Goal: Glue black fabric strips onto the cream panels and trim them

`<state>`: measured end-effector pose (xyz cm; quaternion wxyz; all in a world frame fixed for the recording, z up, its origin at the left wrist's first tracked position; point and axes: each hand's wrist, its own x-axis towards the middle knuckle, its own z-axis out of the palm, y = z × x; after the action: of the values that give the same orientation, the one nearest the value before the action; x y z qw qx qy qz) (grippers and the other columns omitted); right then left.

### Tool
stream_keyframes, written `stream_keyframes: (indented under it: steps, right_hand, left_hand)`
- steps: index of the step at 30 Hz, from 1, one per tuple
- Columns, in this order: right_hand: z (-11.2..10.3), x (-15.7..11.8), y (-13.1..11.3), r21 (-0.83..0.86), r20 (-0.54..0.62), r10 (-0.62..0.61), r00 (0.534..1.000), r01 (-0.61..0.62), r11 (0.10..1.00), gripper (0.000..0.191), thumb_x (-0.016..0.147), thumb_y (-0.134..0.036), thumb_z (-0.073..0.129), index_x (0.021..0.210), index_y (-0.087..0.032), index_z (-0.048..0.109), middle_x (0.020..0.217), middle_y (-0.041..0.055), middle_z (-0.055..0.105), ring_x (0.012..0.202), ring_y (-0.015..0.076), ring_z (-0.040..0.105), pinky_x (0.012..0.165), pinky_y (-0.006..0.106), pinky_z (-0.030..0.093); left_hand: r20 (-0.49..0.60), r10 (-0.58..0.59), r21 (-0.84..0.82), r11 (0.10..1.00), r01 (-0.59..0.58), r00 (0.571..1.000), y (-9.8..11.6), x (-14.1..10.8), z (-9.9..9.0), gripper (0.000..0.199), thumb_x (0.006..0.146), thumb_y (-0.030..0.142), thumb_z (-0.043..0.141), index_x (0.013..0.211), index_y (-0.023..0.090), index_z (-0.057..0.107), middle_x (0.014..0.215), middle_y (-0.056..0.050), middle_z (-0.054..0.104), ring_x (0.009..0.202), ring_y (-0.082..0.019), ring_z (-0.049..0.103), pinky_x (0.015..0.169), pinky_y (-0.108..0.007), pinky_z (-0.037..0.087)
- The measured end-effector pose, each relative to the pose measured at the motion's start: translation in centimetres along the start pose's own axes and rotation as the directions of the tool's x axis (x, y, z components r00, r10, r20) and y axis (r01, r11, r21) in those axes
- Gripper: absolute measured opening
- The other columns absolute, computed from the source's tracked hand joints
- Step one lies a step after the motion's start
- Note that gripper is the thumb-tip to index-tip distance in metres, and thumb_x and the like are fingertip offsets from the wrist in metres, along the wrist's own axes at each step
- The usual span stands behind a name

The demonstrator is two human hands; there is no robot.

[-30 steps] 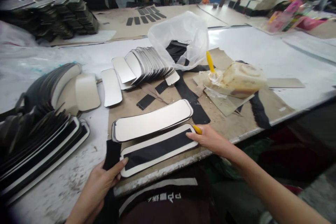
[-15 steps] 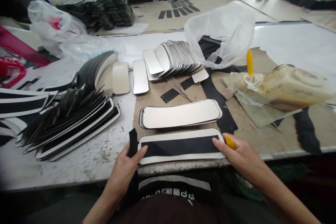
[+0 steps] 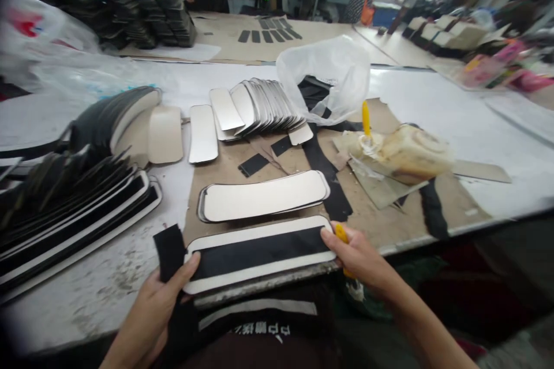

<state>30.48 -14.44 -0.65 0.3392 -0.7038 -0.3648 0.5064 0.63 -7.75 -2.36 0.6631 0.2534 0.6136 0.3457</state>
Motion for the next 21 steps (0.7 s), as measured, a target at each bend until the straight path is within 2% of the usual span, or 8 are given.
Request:
stream_keyframes:
  steps: [2,6,11,17,21]
  right_hand:
    - [0.0,0.2,0.0,-0.123,-0.001,-0.069,0.998,0.069,0.990,0.042,0.083,-0.059,0.048,0.069,-0.019,0.045,0.054,-0.0057,0.038,0.048,0.0090,0.035,0.044,0.021,0.027]
    - [-0.1,0.4,0.1,-0.195,-0.017,-0.100,0.995,0.095,0.976,0.041,0.087,-0.056,0.041,0.068,-0.020,0.042,0.056,-0.0051,0.038,0.049,0.0101,0.037,0.046,0.022,0.030]
    - [0.1,0.7,-0.5,-0.331,-0.057,-0.168,0.984,0.140,0.933,0.038,0.083,-0.051,0.049,0.065,-0.019,0.044,0.060,-0.0036,0.038,0.056,0.0111,0.036,0.050,0.023,0.030]
    - [1.1,1.2,-0.8,-0.387,-0.136,-0.236,0.962,0.167,0.907,0.039,0.082,-0.048,0.049,0.058,-0.019,0.039,0.058,-0.0035,0.035,0.055,0.0116,0.035,0.050,0.024,0.028]
    - [1.5,1.2,-0.4,-0.417,-0.145,-0.265,0.953,0.184,0.890,0.036,0.084,-0.047,0.046,0.062,-0.019,0.044,0.060,-0.0026,0.040,0.059,0.0128,0.039,0.055,0.024,0.031]
  left_hand:
    - [-0.057,0.072,0.064,0.996,-0.068,0.996,-0.6,0.6,0.0,0.044,0.071,0.040,0.071,0.108,0.017,0.060,0.084,-0.006,0.068,0.082,-0.023,0.064,0.072,-0.030,0.053]
    - [-0.074,0.149,0.136,0.981,-0.138,0.986,-1.0,1.1,0.3,0.045,0.074,0.044,0.067,0.110,0.019,0.060,0.095,-0.007,0.068,0.098,-0.026,0.061,0.088,-0.036,0.048]
    - [-0.043,0.201,0.209,0.960,-0.188,0.979,-0.9,1.0,0.8,0.045,0.073,0.045,0.068,0.109,0.019,0.061,0.098,-0.006,0.068,0.105,-0.027,0.058,0.094,-0.037,0.044]
    - [-0.046,0.307,0.436,0.862,-0.258,0.951,-0.5,0.7,1.2,0.048,0.072,0.052,0.064,0.107,0.020,0.062,0.101,-0.005,0.067,0.109,-0.027,0.054,0.101,-0.033,0.035]
    - [-0.045,0.315,0.450,0.854,-0.262,0.948,-0.7,0.8,1.2,0.050,0.074,0.053,0.061,0.113,0.021,0.060,0.109,-0.005,0.065,0.115,-0.026,0.050,0.103,-0.032,0.032]
